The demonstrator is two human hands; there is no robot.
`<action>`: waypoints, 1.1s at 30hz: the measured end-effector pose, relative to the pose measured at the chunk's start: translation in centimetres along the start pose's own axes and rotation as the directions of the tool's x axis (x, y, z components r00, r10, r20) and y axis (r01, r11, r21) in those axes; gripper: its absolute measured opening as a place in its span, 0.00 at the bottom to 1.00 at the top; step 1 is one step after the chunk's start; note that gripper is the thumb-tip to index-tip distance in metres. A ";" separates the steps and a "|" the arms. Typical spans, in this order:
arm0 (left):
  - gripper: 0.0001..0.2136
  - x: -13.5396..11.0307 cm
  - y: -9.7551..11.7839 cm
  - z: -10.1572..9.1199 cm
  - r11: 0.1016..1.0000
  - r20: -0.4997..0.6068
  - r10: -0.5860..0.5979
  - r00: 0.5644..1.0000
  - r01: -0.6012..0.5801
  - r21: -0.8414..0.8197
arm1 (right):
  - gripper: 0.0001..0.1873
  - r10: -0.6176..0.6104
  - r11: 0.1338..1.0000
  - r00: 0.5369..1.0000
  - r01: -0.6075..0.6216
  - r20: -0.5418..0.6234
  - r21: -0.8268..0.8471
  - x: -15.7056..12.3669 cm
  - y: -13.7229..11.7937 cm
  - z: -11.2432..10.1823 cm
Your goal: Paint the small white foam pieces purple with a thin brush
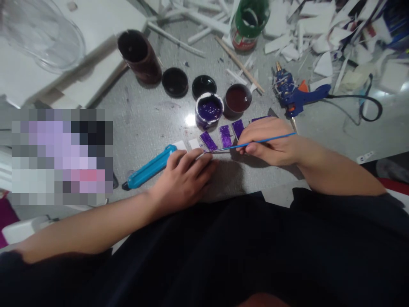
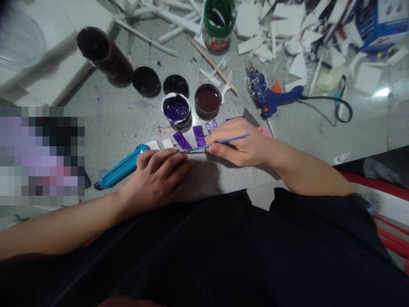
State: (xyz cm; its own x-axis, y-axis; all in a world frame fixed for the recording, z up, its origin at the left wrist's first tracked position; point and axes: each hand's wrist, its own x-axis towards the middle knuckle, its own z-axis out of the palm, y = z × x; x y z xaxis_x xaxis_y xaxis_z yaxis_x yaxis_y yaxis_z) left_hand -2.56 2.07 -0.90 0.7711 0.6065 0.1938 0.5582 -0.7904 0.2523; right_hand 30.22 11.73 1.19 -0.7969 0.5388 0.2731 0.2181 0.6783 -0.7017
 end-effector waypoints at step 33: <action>0.15 -0.1 1.3 -2.7 0.394 0.265 -0.217 0.940 0.332 -0.857 | 0.15 -0.004 0.978 0.785 0.133 -0.620 0.162 0.4 0.3 1.7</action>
State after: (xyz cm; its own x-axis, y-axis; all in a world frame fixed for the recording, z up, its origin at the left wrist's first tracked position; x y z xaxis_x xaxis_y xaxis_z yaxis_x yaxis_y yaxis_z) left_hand -2.76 1.22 1.99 0.6848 0.7182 -0.1234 0.2139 -0.0362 0.9762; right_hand 28.99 11.28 -0.01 -0.2773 0.7298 0.6250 0.0161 0.6539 -0.7564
